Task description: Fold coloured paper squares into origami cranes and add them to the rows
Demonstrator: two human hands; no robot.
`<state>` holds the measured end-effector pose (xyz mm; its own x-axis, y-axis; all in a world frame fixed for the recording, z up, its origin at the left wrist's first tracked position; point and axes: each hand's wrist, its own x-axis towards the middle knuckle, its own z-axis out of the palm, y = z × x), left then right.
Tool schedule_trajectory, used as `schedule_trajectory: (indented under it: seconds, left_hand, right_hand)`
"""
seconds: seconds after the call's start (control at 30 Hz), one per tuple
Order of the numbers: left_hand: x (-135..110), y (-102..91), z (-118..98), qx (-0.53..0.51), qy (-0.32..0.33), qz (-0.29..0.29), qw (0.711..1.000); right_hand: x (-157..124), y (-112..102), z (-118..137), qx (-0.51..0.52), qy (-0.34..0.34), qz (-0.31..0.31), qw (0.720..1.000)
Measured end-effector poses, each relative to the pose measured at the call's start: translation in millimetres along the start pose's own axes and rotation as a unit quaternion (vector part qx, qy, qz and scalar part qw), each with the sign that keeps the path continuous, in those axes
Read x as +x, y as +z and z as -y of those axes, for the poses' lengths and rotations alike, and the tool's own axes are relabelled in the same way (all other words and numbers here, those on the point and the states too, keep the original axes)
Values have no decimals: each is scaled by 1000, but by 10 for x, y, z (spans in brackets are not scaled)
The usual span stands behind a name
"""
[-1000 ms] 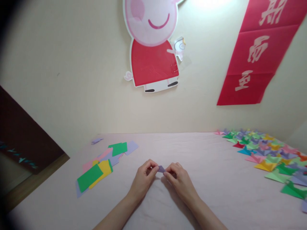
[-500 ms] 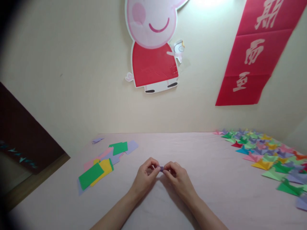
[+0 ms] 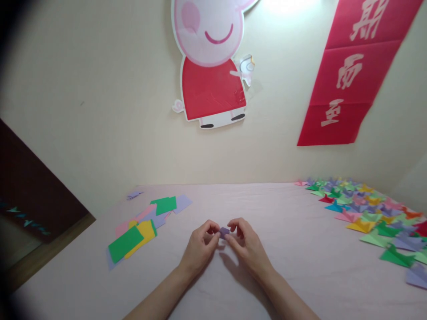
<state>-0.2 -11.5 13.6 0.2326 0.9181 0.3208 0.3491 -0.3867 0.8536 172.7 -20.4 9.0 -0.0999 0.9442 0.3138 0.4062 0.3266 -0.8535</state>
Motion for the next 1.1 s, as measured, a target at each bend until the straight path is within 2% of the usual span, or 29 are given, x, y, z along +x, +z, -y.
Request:
schedule_trajectory:
  seconds: [0.1,0.23,0.4,0.6,0.9,0.97,1.1]
  left_hand:
    - [-9,22,10,30,43,14,999]
    - [-24,51,8,92,93,12,991]
    - [-39,36,-34,77,44,-11,996]
    - [-23,-16,3,25,-8,5,1000]
    - [-70,55,83,147,51,36,987]
    - [-82,51,72,191,65,46,978]
    - [-107,6,38,266,98,96,954]
  right_hand:
    - [-9,-7,51,-38,-62,-23,997]
    - [-23,-15,81,-70,-84,-12,994]
    - [-31,-42,41,-106,-96,-14,990]
    - [-9,-75,-41,-141,-81,-8,987]
    - [-30,-43,-56,-258,-84,15,962]
    - [-33,-87,-22,-245,-102,38,963]
    - [-39,-175,19,-213,-173,143,951]
